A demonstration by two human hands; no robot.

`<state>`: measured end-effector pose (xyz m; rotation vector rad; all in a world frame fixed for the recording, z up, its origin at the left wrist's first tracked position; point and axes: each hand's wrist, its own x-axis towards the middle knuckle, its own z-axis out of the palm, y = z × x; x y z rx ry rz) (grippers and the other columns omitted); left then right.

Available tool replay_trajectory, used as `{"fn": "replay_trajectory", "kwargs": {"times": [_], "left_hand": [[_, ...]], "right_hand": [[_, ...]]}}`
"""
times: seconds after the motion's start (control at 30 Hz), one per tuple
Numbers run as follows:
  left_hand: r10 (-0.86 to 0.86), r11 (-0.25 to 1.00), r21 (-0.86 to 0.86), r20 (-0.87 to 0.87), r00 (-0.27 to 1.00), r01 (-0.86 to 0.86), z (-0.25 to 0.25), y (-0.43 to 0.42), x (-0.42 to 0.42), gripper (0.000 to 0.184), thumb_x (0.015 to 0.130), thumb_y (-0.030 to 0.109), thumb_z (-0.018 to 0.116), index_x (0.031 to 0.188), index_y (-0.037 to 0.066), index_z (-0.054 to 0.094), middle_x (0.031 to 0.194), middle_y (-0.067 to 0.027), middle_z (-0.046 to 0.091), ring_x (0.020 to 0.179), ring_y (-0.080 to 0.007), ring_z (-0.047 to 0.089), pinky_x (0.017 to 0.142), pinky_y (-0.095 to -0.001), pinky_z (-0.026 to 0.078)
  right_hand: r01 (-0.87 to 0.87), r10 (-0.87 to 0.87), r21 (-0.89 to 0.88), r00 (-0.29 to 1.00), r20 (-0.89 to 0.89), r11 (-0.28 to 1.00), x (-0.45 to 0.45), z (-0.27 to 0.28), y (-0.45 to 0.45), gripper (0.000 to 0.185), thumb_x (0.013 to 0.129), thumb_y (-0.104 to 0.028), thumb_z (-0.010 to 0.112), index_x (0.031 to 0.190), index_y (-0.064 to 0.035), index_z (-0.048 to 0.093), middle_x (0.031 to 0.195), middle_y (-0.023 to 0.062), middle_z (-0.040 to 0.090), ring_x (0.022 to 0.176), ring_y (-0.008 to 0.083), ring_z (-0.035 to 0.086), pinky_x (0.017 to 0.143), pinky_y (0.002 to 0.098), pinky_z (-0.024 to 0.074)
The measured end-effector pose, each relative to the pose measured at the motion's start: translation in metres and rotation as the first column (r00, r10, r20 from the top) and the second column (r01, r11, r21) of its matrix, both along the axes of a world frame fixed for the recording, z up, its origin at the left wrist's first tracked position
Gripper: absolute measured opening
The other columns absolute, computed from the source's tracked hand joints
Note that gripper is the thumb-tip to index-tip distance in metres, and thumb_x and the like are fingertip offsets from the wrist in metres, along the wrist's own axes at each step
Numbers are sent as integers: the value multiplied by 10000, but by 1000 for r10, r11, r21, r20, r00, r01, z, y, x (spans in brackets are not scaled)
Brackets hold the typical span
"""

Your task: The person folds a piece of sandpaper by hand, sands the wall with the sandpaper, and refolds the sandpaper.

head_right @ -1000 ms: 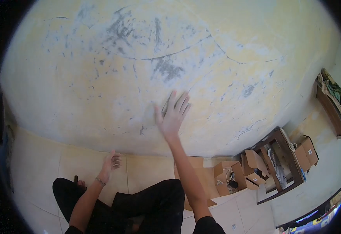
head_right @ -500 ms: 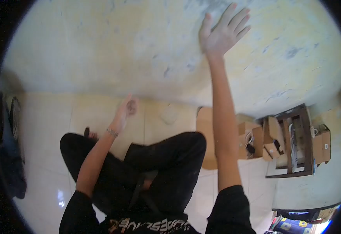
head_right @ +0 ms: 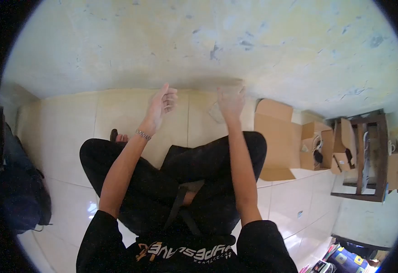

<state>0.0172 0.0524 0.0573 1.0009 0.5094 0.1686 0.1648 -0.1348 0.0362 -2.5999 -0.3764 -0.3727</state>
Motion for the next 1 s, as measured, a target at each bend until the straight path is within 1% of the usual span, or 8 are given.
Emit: {"fn": "replay_trajectory", "kwargs": {"times": [0.07, 0.27, 0.37, 0.57, 0.67, 0.73, 0.83, 1.0], "left_hand": [[-11, 1000, 6, -13, 1000, 11, -4, -2, -2, 417, 912, 474, 514, 967, 71, 606, 791, 31, 584, 696, -80, 556, 669, -233, 436], [-37, 999, 34, -59, 998, 39, -1, -4, 3, 411, 919, 463, 508, 980, 67, 597, 801, 23, 581, 695, -93, 552, 683, -243, 443], [-44, 998, 34, -57, 997, 46, -3, -3, 4, 406, 922, 456, 504, 987, 65, 592, 809, 17, 579, 706, -101, 554, 688, -249, 444], [-42, 998, 37, -34, 999, 44, -3, -4, 2, 401, 915, 447, 518, 1004, 63, 590, 843, 5, 580, 751, -117, 556, 703, -255, 441], [10, 985, 174, -72, 997, 3, -1, -6, 2, 400, 902, 418, 551, 1047, 48, 590, 904, -7, 600, 807, -117, 567, 737, -257, 443], [119, 903, 424, -87, 989, -71, 1, -14, 3, 412, 882, 388, 598, 1085, 29, 589, 965, -27, 622, 867, -122, 586, 791, -270, 453], [138, 760, 637, 41, 990, -132, -18, -19, 8, 408, 846, 280, 668, 1130, 3, 574, 1023, -72, 643, 921, -139, 609, 826, -288, 475], [-158, 880, 450, -19, 987, 150, -15, -8, 6, 438, 834, 146, 680, 1204, -24, 520, 1005, -103, 667, 897, -167, 646, 733, -284, 541]], "right_hand": [[-187, 23, -249, 839, -543, 950, 12, 3, -16, 657, 727, -324, 730, 1244, 11, 504, 1241, 244, 529, 1168, 387, 493, 978, 471, 392], [-537, -57, -618, 727, -684, 574, 3, -12, 0, 467, 666, -201, 741, 1104, -90, 621, 1125, 140, 632, 1044, 299, 608, 847, 409, 500], [-435, 40, -649, 847, -530, 624, 2, -44, 10, 223, 763, -248, 654, 932, -110, 702, 972, 115, 685, 920, 286, 655, 753, 463, 526], [-488, 134, -590, 830, -541, 643, -8, -8, 7, 217, 737, -226, 641, 908, -108, 704, 930, 113, 691, 864, 284, 668, 719, 371, 531], [-566, 317, -303, 745, -587, 767, -7, 25, 5, 215, 715, -108, 655, 920, -46, 655, 913, 112, 681, 843, 233, 656, 746, 352, 525], [-594, 571, 191, 555, -606, 781, -5, 39, 2, 185, 750, -97, 644, 921, -27, 636, 866, 74, 659, 799, 177, 631, 718, 316, 523], [-321, 745, 686, 433, -507, 653, -12, 44, 10, 153, 798, -83, 627, 930, -5, 619, 839, 35, 619, 778, 119, 598, 692, 271, 518], [-120, 700, 785, 548, -458, 608, -12, 34, 27, 155, 836, -68, 604, 975, -2, 619, 891, 39, 613, 811, 126, 604, 718, 269, 526]]}}
